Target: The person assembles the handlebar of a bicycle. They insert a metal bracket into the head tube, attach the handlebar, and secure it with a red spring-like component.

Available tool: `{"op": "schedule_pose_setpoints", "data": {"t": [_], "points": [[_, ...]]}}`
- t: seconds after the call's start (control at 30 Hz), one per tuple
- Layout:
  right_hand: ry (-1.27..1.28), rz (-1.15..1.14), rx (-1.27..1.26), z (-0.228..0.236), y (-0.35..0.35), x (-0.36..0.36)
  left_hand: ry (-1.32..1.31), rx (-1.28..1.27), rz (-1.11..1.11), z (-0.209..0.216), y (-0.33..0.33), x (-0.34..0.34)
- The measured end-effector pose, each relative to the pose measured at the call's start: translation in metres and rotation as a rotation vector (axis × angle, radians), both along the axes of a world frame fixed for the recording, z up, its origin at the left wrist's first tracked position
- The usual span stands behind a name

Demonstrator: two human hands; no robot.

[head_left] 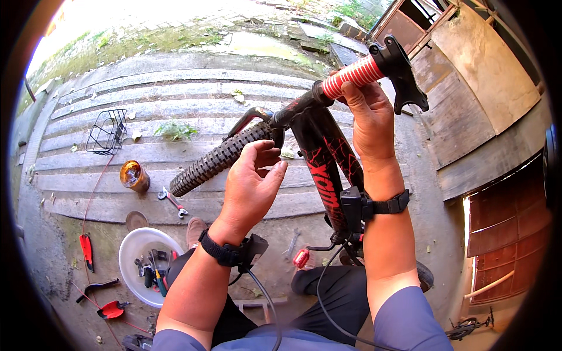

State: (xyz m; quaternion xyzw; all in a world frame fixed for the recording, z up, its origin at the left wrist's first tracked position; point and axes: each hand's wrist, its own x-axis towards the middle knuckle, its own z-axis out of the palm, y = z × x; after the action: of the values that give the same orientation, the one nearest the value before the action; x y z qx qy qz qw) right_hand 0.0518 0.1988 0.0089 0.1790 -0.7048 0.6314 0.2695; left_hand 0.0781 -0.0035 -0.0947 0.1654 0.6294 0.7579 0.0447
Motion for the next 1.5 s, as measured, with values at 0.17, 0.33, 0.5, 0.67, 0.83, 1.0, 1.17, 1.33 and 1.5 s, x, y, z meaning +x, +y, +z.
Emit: {"op": "schedule_pose_setpoints", "data": {"t": [0.17, 0.33, 0.5, 0.67, 0.83, 1.0, 1.17, 1.33, 1.5], "points": [[-0.006, -0.013, 0.014, -0.001, 0.004, 0.000, 0.002, 0.012, -0.005, 0.001, 0.000, 0.001], [-0.045, -0.016, 0.005, 0.000, 0.003, 0.003, -0.009, 0.028, -0.012, -0.001, 0.000, 0.001], [-0.045, -0.003, -0.028, 0.001, 0.003, 0.002, -0.012, 0.016, -0.015, 0.002, 0.000, 0.002], [-0.027, -0.031, 0.056, 0.001, 0.012, -0.001, 0.001, 0.000, -0.010, 0.004, -0.002, 0.003], [-0.041, -0.002, 0.011, 0.006, 0.005, 0.001, -0.003, 0.002, -0.004, 0.006, 0.000, 0.002], [0.001, 0.025, 0.110, 0.011, 0.005, 0.002, 0.005, 0.001, -0.007, 0.005, 0.003, 0.002], [-0.013, -0.015, 0.156, 0.009, 0.008, 0.003, -0.002, -0.005, -0.009, 0.005, 0.003, 0.003], [-0.025, -0.019, 0.130, 0.007, 0.010, 0.004, 0.007, -0.012, -0.006, 0.006, 0.003, 0.004], [-0.049, -0.008, 0.104, 0.007, 0.011, 0.002, -0.005, -0.008, -0.013, 0.004, 0.003, 0.003]]}}
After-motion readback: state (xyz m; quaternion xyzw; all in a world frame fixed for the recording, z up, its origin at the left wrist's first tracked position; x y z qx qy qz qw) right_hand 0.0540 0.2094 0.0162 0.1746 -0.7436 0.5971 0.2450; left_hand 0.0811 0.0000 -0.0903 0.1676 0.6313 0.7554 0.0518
